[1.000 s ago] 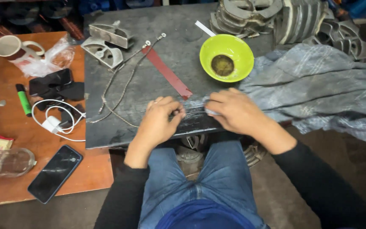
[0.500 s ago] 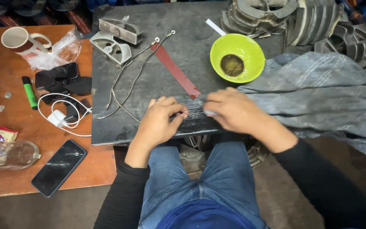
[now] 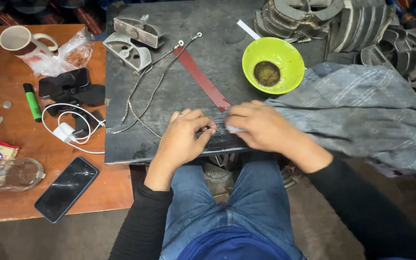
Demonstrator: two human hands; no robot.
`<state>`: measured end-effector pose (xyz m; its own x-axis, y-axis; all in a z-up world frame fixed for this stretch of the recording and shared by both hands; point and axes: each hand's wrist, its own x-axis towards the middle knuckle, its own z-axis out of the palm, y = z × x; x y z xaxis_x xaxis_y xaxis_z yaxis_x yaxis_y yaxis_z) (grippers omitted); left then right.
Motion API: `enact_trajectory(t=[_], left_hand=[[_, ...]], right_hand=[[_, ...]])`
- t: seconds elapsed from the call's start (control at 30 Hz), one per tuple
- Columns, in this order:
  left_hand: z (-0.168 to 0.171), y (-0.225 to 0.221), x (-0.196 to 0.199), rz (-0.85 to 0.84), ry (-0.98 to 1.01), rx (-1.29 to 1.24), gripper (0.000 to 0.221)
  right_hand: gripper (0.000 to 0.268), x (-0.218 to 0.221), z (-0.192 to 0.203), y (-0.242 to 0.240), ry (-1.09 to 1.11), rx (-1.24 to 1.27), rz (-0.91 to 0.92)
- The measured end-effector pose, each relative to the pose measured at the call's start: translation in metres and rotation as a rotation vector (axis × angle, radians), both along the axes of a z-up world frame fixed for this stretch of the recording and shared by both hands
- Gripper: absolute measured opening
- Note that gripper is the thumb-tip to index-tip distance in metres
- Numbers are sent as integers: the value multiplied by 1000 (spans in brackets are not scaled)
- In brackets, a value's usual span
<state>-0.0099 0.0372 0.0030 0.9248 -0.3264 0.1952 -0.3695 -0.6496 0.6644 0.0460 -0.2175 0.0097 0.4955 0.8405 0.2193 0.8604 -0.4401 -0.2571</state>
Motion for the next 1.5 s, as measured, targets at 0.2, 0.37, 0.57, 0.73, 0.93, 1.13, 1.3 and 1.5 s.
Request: enact_trajectory(t=[0.2,0.37,0.57,0.73,0.93,1.13,1.3,1.5], left_hand=[[-2,-1,3,3,-2,7,6],[-3,0,2,0,-23,41,6],[0,0,0,-2,-6,-9,8],[-2,-2,3,1,-19,29,6],[-2,-2,6,-17,-64,58,5],[-24,3,7,-21,-129,45,6],[-22,0,10,1,-69,75,6],[-36,0,10,6,-86,73,5]], right_hand=[[13,1,-4,-14,-38,-19,-40],[16,-3,-12,17,-43,45,-8],[14,-6,2,-12,4,33,-27],[11,-4,-6,-8,-68,30,-57],[21,-2,-11,11,-107,82,-39],[58,-52,57,-37,-144,217,-197],[40,-107,30,-205,-468,384,-817],[70,-148,-65,-378,-183,525,-1657]])
